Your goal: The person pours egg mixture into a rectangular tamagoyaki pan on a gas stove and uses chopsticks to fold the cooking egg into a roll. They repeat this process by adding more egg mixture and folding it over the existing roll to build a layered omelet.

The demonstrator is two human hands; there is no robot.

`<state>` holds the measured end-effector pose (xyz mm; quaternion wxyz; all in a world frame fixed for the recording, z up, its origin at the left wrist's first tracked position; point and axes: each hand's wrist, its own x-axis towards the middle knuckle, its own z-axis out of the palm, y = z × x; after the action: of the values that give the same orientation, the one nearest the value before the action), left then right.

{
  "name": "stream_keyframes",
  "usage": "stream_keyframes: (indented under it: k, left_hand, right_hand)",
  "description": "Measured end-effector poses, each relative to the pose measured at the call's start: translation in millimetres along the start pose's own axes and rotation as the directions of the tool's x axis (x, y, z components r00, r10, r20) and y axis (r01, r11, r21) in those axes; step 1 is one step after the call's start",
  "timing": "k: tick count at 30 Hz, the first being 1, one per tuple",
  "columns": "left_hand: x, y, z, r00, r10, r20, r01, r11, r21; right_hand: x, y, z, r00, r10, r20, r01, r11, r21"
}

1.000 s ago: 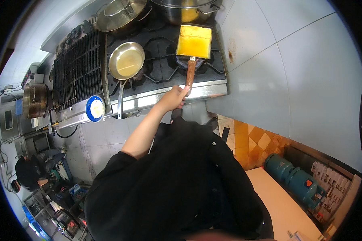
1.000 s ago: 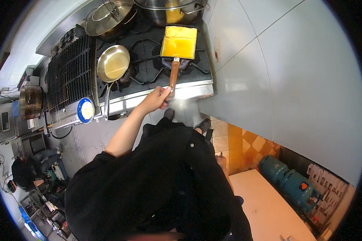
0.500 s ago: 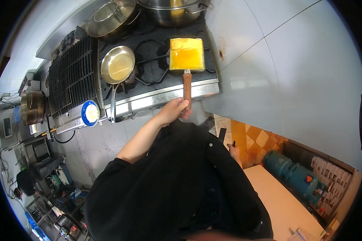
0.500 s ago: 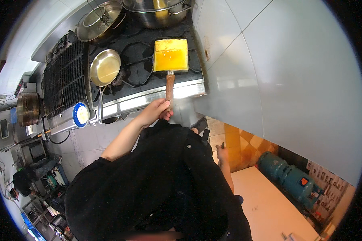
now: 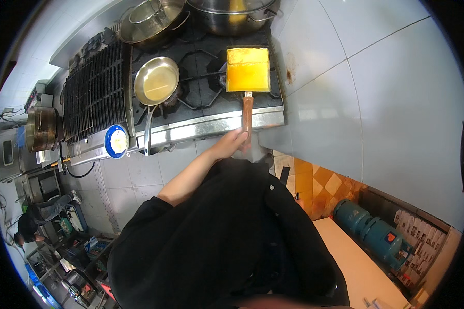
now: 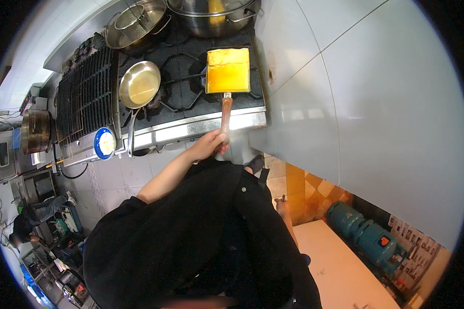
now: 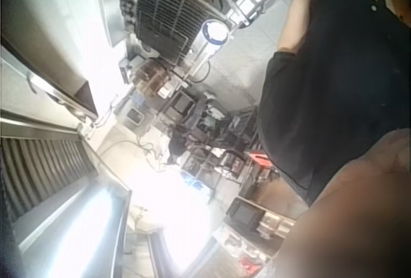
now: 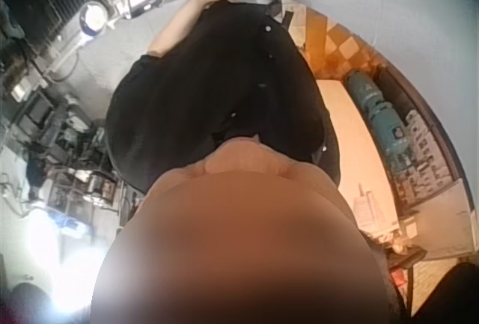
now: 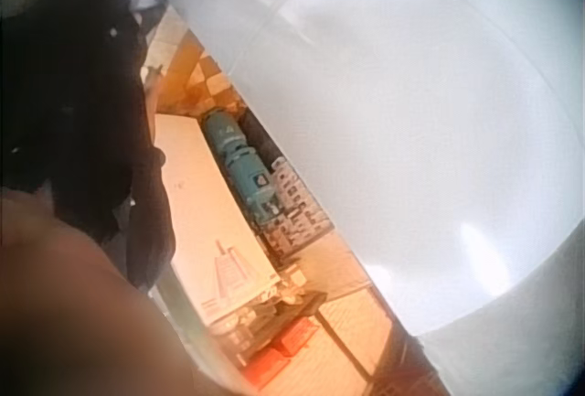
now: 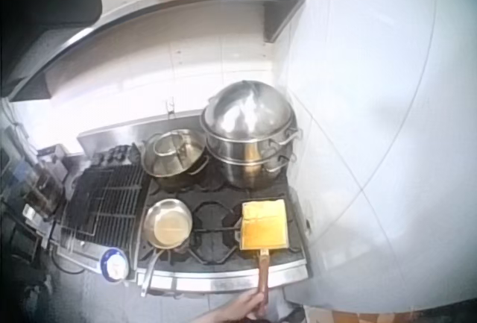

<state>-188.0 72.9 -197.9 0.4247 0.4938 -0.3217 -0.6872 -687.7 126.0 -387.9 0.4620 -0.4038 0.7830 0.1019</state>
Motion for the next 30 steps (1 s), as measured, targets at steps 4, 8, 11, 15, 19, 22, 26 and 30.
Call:
stream_keyframes:
  k: [4,8,11,15,19,22,26,30]
  left_hand:
    - [11,-10,-12,0.999,0.037,0.001,-0.037,0.999,-0.033]
    - [14,-11,-16,0.998,0.054,-0.017,-0.054,0.998,-0.016]
    - [19,-10,-10,0.998,0.053,-0.023,-0.053,0.998,-0.025]
    - [17,-15,-14,0.996,0.020,-0.084,-0.026,0.998,-0.065]
    - [14,-13,-28,0.992,0.010,-0.124,-0.020,0.997,-0.079]
    - [12,-4,-36,0.995,-0.045,-0.089,0.037,0.996,-0.079]
    - [10,5,-45,0.991,-0.113,-0.069,0.108,0.991,-0.079]
    - [20,19,-39,0.992,-0.120,-0.048,0.111,0.982,-0.155]
  right_hand:
    - [1,-11,1,0.989,-0.063,-0.131,0.069,0.996,0.047]
    - [-19,-45,-7,1.000,-0.007,0.001,0.006,0.980,0.199]
    - [-27,-43,-9,0.999,0.030,-0.024,-0.025,0.979,0.203]
    - [-50,-56,0,0.989,0.065,-0.132,-0.037,0.977,0.209]
    - [-83,-69,3,0.991,0.054,-0.122,-0.027,0.976,0.217]
    - [-104,-68,20,0.990,0.069,-0.126,-0.036,0.967,0.252]
    - [-101,-26,63,0.993,-0.010,-0.121,0.043,0.960,0.275]
    - [-76,51,106,0.983,-0.007,-0.183,0.037,0.986,0.165]
